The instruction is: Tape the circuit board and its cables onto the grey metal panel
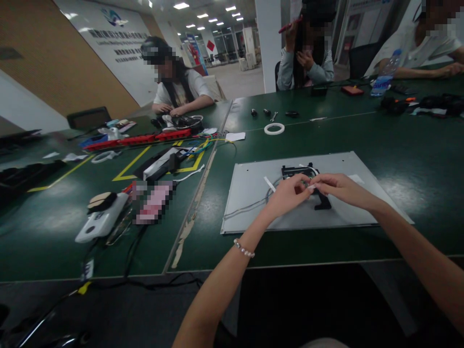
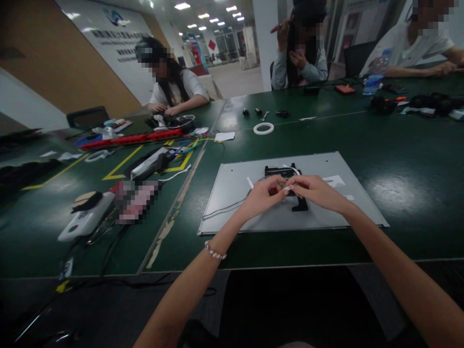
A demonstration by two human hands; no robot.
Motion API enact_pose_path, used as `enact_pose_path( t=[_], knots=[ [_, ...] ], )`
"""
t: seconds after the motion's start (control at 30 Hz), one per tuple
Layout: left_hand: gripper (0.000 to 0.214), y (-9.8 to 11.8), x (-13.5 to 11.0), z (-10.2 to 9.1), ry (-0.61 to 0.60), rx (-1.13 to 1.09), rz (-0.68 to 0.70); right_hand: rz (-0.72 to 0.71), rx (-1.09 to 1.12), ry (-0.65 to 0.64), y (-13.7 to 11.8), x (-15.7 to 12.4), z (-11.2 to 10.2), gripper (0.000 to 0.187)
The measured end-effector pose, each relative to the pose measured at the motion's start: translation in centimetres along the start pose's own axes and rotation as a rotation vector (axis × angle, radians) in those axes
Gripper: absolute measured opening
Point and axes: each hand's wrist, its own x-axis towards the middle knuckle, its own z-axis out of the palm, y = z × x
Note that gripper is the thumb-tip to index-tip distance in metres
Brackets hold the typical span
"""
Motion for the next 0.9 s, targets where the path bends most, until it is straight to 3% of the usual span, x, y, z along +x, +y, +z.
enact_pose_path(
  t=[0.17, 0.27, 0.37, 0.63, 0.9],
  knots=[
    [0.012, -0.9, 0.2, 0.3, -0.011, -0.154, -0.062, 0.150, 0.034, 0.007, 0.9, -0.1, -1.7, 0.040],
    [0.010, -0.6, 0.1, 0.5, -0.044, -0.123, -0.081, 0.209, -0.010, -0.096, 1.2, -0.4, -2.6, 0.039],
    [0.008, -0.1, -0.1, 0.8, -0.029, 0.017, -0.103, 0.254, -0.052, -0.175, 1.6, -0.6, -3.0, 0.037],
    [0.009, 0.3, -0.5, 1.8, -0.037, 0.450, -0.118, 0.307, -0.189, -0.130, 3.1, -0.5, -3.6, 0.036],
    [0.015, 0.0, -0.7, 2.2, -0.035, 0.638, -0.099, 0.369, -0.239, -0.137, 3.7, -0.2, -3.7, 0.034]
  ],
)
